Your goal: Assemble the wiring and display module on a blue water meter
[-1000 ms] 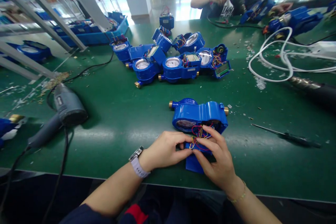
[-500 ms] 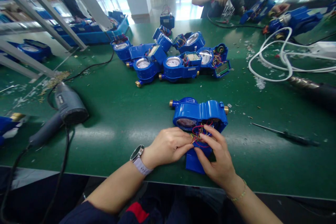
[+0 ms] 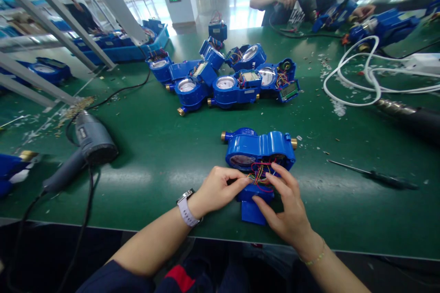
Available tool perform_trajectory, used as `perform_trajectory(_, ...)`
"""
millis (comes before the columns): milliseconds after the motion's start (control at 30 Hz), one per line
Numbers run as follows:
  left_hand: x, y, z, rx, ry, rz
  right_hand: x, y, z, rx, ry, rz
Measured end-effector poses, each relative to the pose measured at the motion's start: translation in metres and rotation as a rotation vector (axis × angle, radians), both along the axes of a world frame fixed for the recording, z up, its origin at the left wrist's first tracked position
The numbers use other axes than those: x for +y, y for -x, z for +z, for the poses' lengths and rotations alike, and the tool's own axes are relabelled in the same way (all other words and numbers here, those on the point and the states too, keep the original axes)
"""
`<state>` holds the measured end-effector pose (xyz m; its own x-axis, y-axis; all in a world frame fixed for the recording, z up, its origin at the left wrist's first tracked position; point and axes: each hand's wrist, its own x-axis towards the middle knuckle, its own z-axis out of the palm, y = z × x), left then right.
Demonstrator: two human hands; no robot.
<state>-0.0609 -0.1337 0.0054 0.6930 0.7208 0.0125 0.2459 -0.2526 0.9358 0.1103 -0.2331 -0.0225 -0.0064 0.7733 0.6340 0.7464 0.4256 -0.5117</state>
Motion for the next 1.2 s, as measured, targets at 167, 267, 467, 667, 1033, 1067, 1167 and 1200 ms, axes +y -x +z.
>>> perform_trajectory(167, 0.003, -0.001, 0.001, 0.033, 0.087, 0.046, -0.008, -0.006, -0.003, 0.116, 0.029, -0.143)
perform_trajectory(267, 0.003, -0.001, -0.001, 0.033, 0.119, 0.062, -0.012, -0.008, -0.004, 0.157, 0.121, -0.122)
perform_trajectory(467, 0.003, -0.002, -0.006, -0.004, 0.197, 0.083, -0.009, -0.008, -0.002, 0.201, 0.299, -0.013)
perform_trajectory(667, 0.005, 0.001, 0.000, -0.101, 0.343, -0.019, -0.006, -0.010, 0.000, 0.293, 0.365, -0.021)
perform_trajectory(1033, 0.013, -0.001, -0.004, -0.088, 0.604, -0.012, -0.006, -0.010, 0.002, 0.368, 0.378, 0.015)
perform_trajectory(1067, 0.013, -0.001, -0.005, -0.090, 0.601, -0.012, -0.006, -0.010, 0.002, 0.368, 0.373, 0.013)
perform_trajectory(1167, 0.012, -0.001, -0.004, -0.089, 0.521, -0.008, -0.006, -0.009, 0.002, 0.365, 0.363, 0.005)
perform_trajectory(1200, 0.011, 0.000, -0.003, -0.084, 0.477, -0.011, -0.006, -0.009, 0.002, 0.364, 0.360, 0.002)
